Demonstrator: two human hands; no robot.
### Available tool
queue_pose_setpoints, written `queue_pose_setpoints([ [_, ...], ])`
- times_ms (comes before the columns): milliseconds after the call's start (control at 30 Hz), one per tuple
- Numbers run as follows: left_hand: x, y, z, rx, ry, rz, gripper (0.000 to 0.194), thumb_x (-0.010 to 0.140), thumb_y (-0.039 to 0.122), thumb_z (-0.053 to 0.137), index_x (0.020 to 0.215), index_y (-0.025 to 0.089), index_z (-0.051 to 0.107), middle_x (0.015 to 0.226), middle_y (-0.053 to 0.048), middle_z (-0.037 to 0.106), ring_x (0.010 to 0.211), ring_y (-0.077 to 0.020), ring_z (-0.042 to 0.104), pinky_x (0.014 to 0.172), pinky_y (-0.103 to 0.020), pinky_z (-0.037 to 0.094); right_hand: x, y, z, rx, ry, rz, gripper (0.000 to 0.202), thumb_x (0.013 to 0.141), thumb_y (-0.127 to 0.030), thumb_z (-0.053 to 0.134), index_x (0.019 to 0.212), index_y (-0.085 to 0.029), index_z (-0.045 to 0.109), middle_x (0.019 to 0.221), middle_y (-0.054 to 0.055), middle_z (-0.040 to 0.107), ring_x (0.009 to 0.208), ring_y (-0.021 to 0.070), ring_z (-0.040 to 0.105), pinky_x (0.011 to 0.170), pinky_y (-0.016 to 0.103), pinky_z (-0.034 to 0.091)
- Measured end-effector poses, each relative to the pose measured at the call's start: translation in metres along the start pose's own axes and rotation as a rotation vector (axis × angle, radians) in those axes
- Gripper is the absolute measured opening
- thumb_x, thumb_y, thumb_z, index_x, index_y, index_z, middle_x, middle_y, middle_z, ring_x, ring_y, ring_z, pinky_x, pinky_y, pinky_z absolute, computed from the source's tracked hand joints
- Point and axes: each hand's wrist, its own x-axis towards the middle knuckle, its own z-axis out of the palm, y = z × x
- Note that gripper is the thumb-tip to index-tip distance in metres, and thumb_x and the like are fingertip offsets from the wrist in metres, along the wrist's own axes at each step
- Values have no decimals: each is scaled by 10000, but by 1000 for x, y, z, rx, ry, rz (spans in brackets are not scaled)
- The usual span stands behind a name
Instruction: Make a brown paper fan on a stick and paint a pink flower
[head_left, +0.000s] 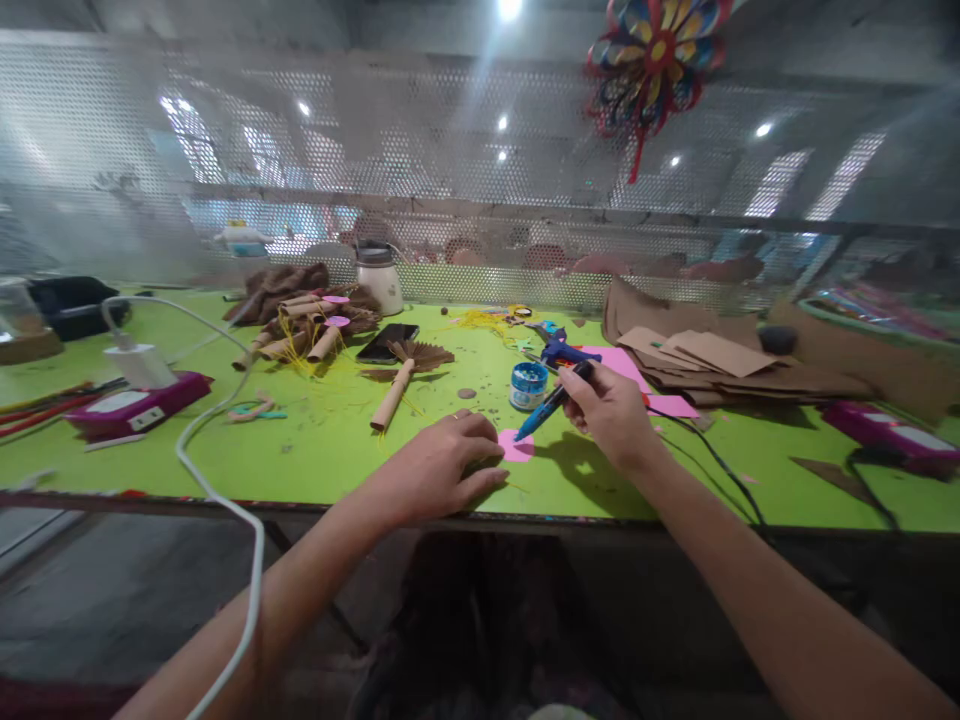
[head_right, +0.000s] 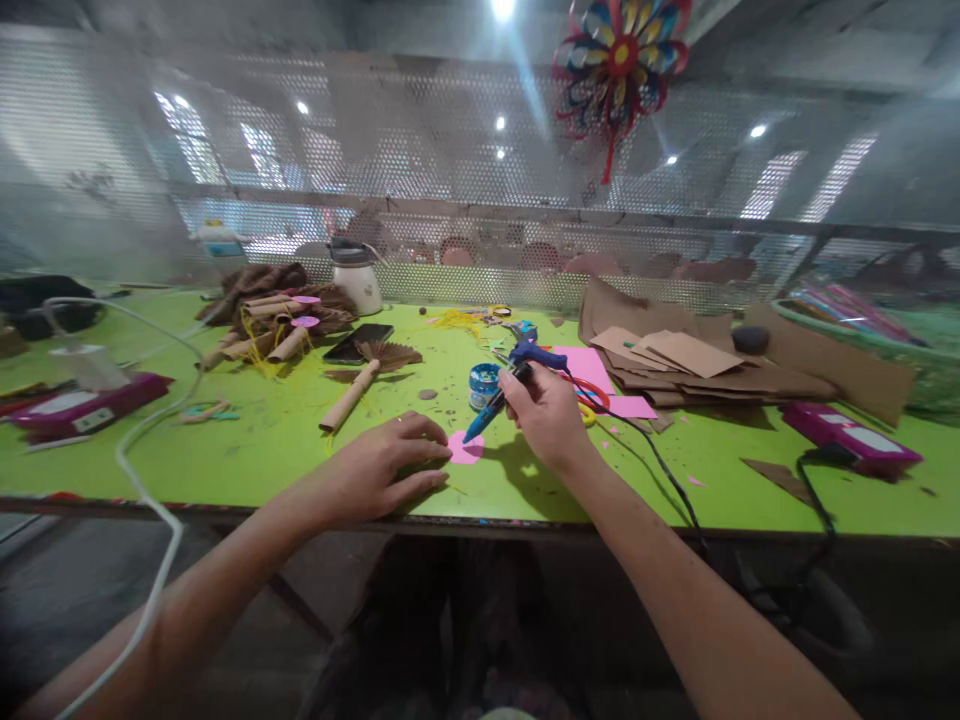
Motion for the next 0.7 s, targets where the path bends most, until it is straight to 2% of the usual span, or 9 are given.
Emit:
queue_pose_setpoints([
  [367, 0, 1, -1, 26, -7, 18, 336, 931, 392, 462, 1032, 165, 688, 1052, -106, 627, 984, -220, 580, 896, -342, 435, -1, 2, 0, -32, -40, -7, 351, 837, -481, 588, 675, -193, 469, 488, -60, 467, 413, 65, 400, 399, 208, 316],
  [700, 0, 2, -1, 26, -16, 17, 327, 929, 382, 469, 1025, 157, 687, 1060, -101, 631, 993, -219, 579, 906, -343, 431, -1, 2, 1, -53, -34, -30, 332, 851, -465, 579, 693, -188, 487, 503, -57, 486, 427, 69, 420, 423, 211, 345],
])
